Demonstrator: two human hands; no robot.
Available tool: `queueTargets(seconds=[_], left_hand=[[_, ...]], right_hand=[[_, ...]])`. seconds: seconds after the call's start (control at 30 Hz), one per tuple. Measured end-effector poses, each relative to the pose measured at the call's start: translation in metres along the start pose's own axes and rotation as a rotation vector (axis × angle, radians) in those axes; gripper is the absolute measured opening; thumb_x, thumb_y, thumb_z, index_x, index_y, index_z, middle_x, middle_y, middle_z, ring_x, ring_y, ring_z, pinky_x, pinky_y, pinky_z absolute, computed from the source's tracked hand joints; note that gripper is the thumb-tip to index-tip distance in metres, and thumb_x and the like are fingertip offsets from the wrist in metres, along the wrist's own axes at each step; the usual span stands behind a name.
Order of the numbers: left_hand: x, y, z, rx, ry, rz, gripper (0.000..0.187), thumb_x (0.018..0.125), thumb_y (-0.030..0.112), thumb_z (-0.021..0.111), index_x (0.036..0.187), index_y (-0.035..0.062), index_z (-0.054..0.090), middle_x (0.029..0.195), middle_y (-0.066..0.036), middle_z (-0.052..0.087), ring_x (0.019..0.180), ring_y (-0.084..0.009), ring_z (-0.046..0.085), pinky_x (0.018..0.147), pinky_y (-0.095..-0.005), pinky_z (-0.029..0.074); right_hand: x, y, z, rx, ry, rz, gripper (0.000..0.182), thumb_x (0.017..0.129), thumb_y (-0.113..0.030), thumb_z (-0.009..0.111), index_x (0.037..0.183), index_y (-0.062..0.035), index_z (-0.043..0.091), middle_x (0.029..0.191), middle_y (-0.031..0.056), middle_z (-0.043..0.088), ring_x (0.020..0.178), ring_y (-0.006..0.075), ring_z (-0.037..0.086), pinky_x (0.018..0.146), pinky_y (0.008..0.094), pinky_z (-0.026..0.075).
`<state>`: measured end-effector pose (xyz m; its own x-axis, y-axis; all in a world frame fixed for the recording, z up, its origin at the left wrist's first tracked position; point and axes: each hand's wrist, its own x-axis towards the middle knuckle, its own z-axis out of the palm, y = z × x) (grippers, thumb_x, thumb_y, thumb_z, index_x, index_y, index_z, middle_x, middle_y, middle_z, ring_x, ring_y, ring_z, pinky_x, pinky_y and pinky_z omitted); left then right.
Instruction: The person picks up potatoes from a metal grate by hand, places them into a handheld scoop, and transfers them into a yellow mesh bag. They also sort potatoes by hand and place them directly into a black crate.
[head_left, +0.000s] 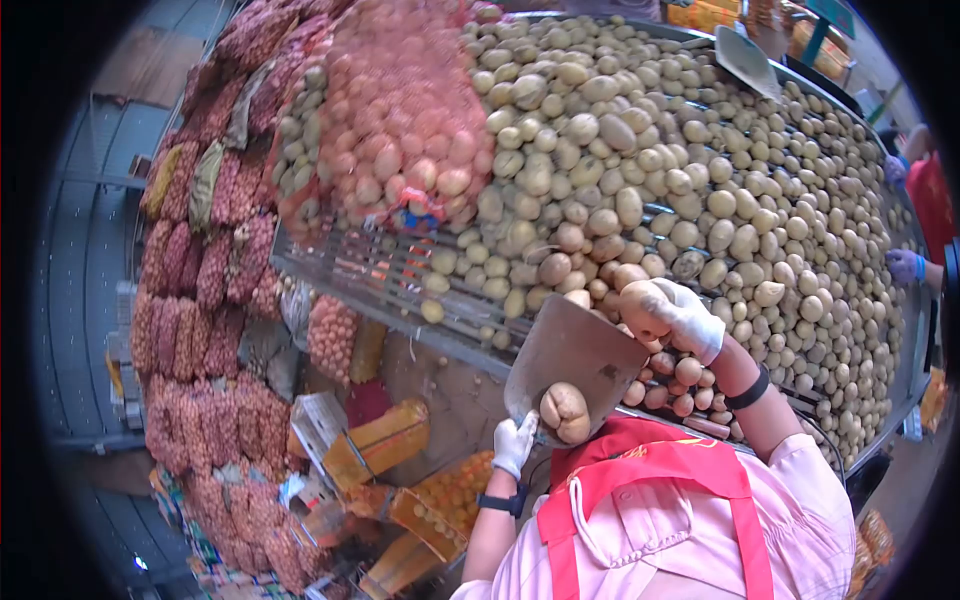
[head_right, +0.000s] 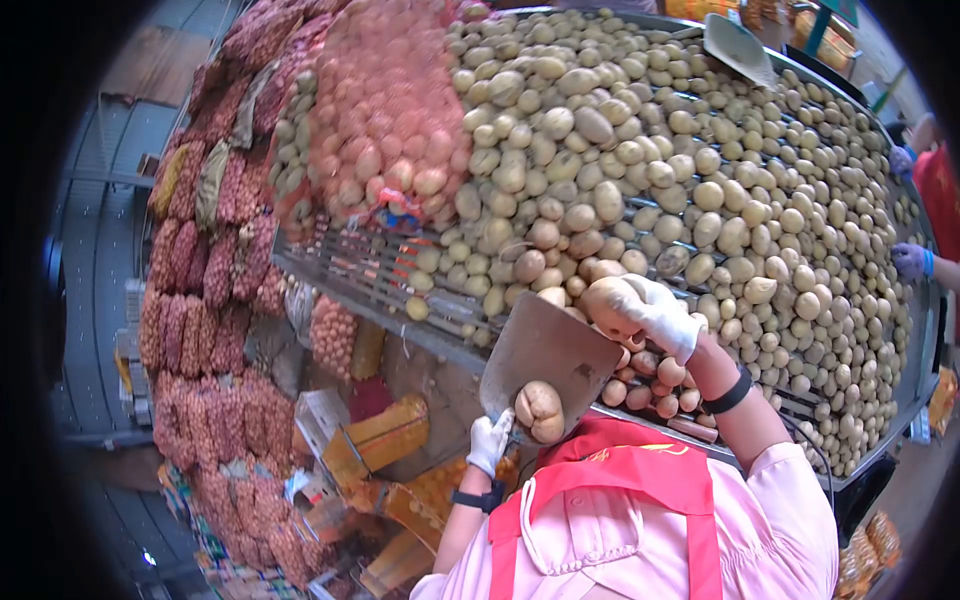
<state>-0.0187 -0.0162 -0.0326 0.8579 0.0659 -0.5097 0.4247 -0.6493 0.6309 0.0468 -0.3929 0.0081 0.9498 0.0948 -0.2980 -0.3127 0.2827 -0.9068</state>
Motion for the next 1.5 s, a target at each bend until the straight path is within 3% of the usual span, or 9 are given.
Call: queueTargets(seconds=[0.13, 0.3, 0.37, 0.47, 0.7, 0.77, 1.0, 1.23, 1.5], left_hand=[[0.004, -0.021, 0.006, 0.114, 0.012, -0.056, 0.056, 0.087, 0.049, 0.068, 0.065, -0.0026, 0.066, 0.057, -0.019, 0.062, 0.055, -0.0316, 0.064, 0.056, -0.045, 0.046], [-0.011, -0.007, 0.004, 0.154, 0.049, -0.029, 0.06, 0.085, 0.051, 0.069, 0.066, -0.0051, 0.066, 0.062, -0.025, 0.062, 0.061, -0.0403, 0.064, 0.06, -0.0485, 0.047], [-0.016, -0.02, -0.001, 0.195, 0.086, -0.034, 0.061, 0.085, 0.052, 0.07, 0.065, -0.0056, 0.064, 0.06, -0.023, 0.062, 0.058, -0.0366, 0.064, 0.059, -0.0474, 0.048], [-0.034, -0.022, -0.017, 0.035, 0.128, -0.093, 0.055, 0.088, 0.044, 0.072, 0.063, -0.0035, 0.061, 0.054, -0.013, 0.06, 0.045, -0.0237, 0.061, 0.043, -0.0395, 0.049], [-0.041, -0.066, -0.02, -0.142, 0.189, -0.214, 0.044, 0.091, 0.033, 0.069, 0.067, -0.0031, 0.064, 0.052, -0.006, 0.057, 0.04, -0.017, 0.056, 0.035, -0.0343, 0.046], [-0.043, -0.057, -0.02, -0.212, 0.167, -0.286, 0.042, 0.092, 0.031, 0.069, 0.067, -0.0025, 0.065, 0.053, -0.005, 0.058, 0.041, -0.0148, 0.054, 0.036, -0.0338, 0.044], [-0.03, -0.112, -0.009, -0.174, 0.189, -0.287, 0.049, 0.09, 0.034, 0.071, 0.063, -0.0056, 0.062, 0.051, -0.007, 0.057, 0.043, -0.0156, 0.048, 0.044, -0.0391, 0.039], [-0.031, -0.104, -0.011, -0.137, 0.185, -0.283, 0.052, 0.089, 0.036, 0.072, 0.062, -0.0066, 0.06, 0.05, -0.007, 0.053, 0.049, -0.0143, 0.045, 0.05, -0.0425, 0.037], [-0.035, -0.099, -0.009, -0.087, 0.196, -0.22, 0.051, 0.09, 0.035, 0.071, 0.064, -0.0075, 0.061, 0.051, -0.007, 0.054, 0.051, -0.0136, 0.045, 0.05, -0.0412, 0.038]], right_hand=[[-0.009, -0.033, 0.048, -0.625, -0.078, -0.071, 0.065, 0.081, -0.05, 0.066, 0.127, -0.0046, 0.059, 0.114, 0.0177, 0.067, 0.105, 0.0322, 0.066, 0.091, 0.0403, 0.051], [-0.004, -0.026, 0.052, -0.569, -0.119, -0.182, 0.046, 0.088, -0.035, 0.068, 0.125, -0.0081, 0.062, 0.11, 0.0159, 0.067, 0.104, 0.0301, 0.065, 0.092, 0.0387, 0.051], [0.004, -0.02, 0.032, -0.456, 0.092, -0.153, 0.04, 0.087, -0.028, 0.07, 0.12, -0.0076, 0.064, 0.108, 0.0147, 0.068, 0.1, 0.0267, 0.067, 0.088, 0.0361, 0.053], [0.016, -0.018, 0.0, -0.815, 0.428, -0.159, 0.036, 0.082, -0.021, 0.072, 0.115, -0.0073, 0.065, 0.106, 0.013, 0.067, 0.098, 0.0271, 0.066, 0.086, 0.0362, 0.053], [0.048, 0.012, 0.007, -1.259, 0.292, -0.175, 0.059, 0.074, -0.033, 0.077, 0.126, -0.0141, 0.058, 0.117, 0.0144, 0.06, 0.107, 0.0374, 0.06, 0.093, 0.043, 0.05], [0.053, 0.01, -0.003, -1.154, 0.225, -0.133, 0.059, 0.08, -0.038, 0.075, 0.129, -0.0119, 0.056, 0.117, 0.0127, 0.063, 0.108, 0.0328, 0.061, 0.091, 0.041, 0.051], [0.026, 0.018, -0.019, 0.628, -0.145, 0.187, 0.059, 0.096, -0.036, 0.058, 0.14, 0.0009, 0.044, 0.128, 0.0179, 0.06, 0.117, 0.0302, 0.062, 0.089, 0.0411, 0.057], [0.013, 0.018, -0.013, 0.941, -0.24, 0.152, 0.064, 0.098, -0.049, 0.051, 0.141, -0.0014, 0.045, 0.131, 0.0222, 0.058, 0.112, 0.0334, 0.064, 0.09, 0.0437, 0.057], [0.001, 0.008, -0.006, 1.15, -0.298, 0.122, 0.068, 0.083, -0.025, 0.061, 0.144, -0.003, 0.041, 0.138, 0.0269, 0.051, 0.115, 0.0456, 0.058, 0.098, 0.0616, 0.047]])
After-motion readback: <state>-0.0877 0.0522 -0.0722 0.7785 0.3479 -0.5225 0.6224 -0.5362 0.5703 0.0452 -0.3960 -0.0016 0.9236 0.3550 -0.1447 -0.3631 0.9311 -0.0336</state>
